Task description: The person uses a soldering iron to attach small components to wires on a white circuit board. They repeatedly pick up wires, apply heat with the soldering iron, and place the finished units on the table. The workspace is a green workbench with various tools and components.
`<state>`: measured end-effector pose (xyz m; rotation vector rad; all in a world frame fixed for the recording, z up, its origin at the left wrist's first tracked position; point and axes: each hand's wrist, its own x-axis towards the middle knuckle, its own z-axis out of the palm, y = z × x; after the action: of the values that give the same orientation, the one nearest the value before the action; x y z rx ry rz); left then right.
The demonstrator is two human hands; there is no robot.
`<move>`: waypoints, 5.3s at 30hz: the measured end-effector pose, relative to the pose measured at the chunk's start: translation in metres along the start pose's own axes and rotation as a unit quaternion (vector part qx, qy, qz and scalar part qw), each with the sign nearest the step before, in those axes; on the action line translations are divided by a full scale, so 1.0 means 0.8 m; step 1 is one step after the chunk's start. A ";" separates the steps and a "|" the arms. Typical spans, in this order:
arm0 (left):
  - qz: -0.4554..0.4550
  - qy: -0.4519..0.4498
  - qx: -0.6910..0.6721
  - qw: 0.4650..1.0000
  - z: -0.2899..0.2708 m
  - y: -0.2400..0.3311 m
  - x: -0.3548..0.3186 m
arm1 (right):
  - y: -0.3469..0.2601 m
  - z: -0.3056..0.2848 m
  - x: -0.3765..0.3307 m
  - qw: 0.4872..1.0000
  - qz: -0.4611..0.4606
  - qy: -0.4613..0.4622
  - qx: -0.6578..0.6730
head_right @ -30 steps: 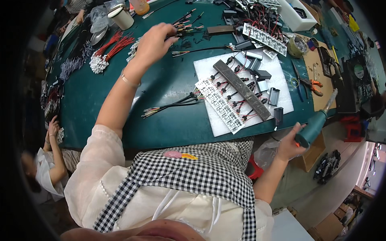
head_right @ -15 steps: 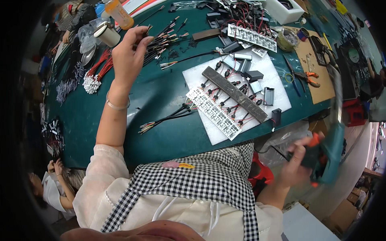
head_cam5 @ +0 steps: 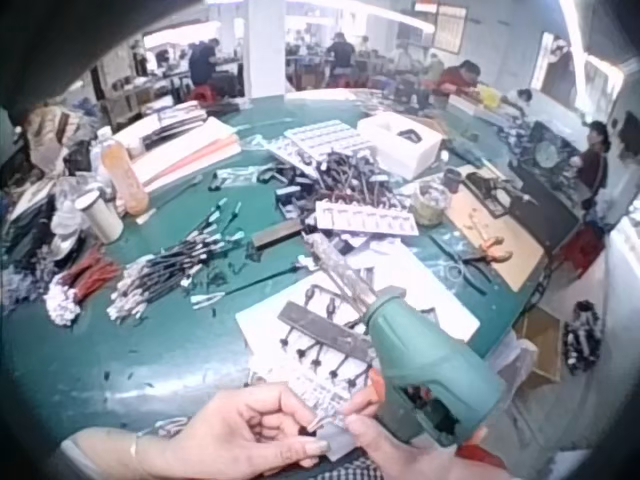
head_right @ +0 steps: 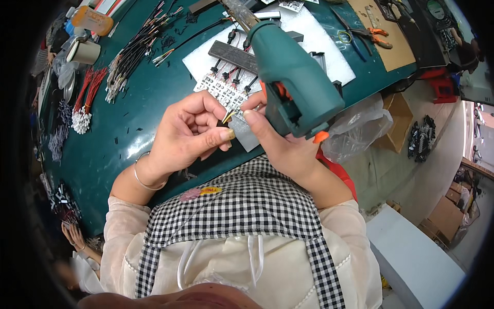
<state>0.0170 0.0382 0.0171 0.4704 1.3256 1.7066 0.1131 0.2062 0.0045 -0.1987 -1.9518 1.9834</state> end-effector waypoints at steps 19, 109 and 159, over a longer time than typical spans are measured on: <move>-0.030 -0.021 -0.006 0.999 -0.001 -0.011 0.000 | 0.011 0.005 -0.006 1.000 0.006 -0.011 0.029; 0.115 0.287 0.430 0.848 -0.039 -0.071 0.016 | -0.012 -0.069 -0.105 0.959 0.167 -0.048 -0.225; 0.170 0.300 0.471 0.812 -0.031 -0.080 0.014 | -0.007 -0.086 -0.114 0.933 0.116 -0.114 -0.321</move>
<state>0.0193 0.0351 -0.0519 0.7861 2.7145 1.3886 0.2216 0.2398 -0.0059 -0.3876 -2.7952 1.4625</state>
